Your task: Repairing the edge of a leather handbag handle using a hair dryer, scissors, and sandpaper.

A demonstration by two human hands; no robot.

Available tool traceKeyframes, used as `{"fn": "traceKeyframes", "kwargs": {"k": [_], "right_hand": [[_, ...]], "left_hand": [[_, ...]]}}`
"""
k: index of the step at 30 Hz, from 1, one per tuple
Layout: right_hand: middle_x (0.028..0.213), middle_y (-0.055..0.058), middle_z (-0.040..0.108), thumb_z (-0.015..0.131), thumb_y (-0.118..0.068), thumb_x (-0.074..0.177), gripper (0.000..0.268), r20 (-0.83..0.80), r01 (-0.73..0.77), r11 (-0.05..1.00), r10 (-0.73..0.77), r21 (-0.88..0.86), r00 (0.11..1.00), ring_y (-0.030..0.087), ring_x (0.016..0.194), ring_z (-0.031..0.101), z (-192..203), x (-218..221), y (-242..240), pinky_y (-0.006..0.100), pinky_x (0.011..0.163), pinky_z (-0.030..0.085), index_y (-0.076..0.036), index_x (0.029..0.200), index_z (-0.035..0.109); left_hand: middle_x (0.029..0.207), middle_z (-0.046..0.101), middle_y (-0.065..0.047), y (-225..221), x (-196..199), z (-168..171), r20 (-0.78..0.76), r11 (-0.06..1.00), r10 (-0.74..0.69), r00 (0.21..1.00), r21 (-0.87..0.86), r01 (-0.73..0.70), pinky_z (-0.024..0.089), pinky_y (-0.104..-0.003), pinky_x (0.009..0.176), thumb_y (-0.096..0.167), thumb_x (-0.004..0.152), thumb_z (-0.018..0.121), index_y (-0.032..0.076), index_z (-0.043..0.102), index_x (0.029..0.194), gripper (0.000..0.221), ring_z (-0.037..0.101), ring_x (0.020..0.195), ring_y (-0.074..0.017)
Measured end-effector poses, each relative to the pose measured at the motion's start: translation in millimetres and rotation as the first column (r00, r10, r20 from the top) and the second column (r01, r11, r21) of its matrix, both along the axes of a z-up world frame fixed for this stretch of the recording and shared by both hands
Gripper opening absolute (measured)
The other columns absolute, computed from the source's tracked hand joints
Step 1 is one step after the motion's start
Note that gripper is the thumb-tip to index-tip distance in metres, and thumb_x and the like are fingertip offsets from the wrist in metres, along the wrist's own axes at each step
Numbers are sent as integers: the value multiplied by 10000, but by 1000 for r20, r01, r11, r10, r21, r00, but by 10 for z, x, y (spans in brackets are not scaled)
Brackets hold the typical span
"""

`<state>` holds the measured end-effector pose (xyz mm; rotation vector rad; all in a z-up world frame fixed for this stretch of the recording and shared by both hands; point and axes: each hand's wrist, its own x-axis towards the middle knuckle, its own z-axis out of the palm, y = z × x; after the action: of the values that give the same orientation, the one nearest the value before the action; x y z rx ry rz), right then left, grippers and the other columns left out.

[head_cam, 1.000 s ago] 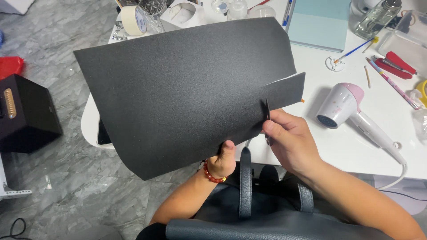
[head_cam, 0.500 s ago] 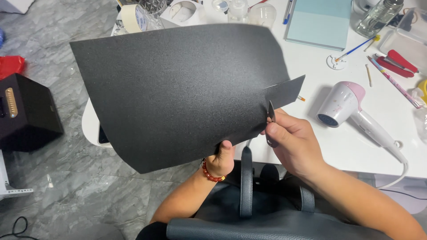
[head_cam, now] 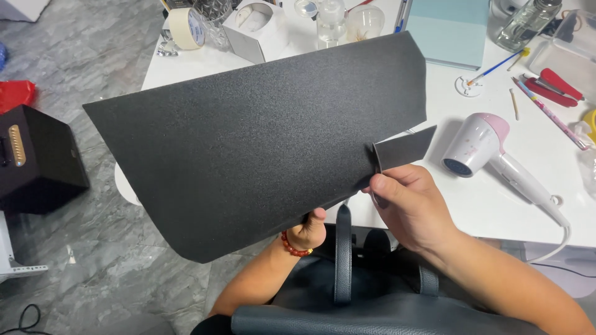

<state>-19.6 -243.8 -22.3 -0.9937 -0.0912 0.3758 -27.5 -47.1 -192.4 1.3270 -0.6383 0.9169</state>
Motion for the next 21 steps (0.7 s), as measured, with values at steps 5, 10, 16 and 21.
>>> {"fn": "traceKeyframes", "kwargs": {"k": [5, 10, 16, 21], "right_hand": [[939, 97, 718, 756, -119, 935, 196, -14, -2, 1000, 3, 13, 1000, 151, 877, 622, 83, -12, 54, 316, 854, 480, 60, 1011, 726], [972, 81, 727, 747, -129, 915, 204, 14, -2, 1000, 1, 10, 1000, 153, 935, 643, 208, -18, 131, 323, 883, 501, 40, 1028, 728], [932, 82, 715, 736, -119, 940, 175, 14, -6, 1000, 6, -22, 1000, 147, 885, 636, 113, 82, 112, 319, 842, 506, 43, 1006, 736], [839, 67, 689, 738, -128, 953, 159, -28, -8, 996, 5, -86, 1000, 126, 782, 600, 121, 248, 192, 295, 749, 479, 31, 944, 742]], "left_hand": [[1410, 642, -41, -7, -41, 131, -65, 996, -76, 995, -55, 73, 492, -298, 1125, 291, 1080, 612, 55, 628, 1377, 380, 625, 1287, -178], [1331, 692, -45, -28, -82, 87, -169, 975, -208, 963, -113, 190, 537, -290, 1066, 320, 1089, 590, 44, 670, 1322, 370, 663, 1218, -169], [1239, 687, -37, -55, -48, -23, -202, 962, -226, 953, -198, 186, 521, -268, 1002, 343, 1098, 582, 5, 660, 1263, 384, 645, 1119, -152], [809, 600, -79, -9, -102, -1217, -639, 963, -252, 727, -242, 122, 471, -245, 674, 300, 1060, 522, -49, 675, 878, 422, 544, 727, -165]]}}
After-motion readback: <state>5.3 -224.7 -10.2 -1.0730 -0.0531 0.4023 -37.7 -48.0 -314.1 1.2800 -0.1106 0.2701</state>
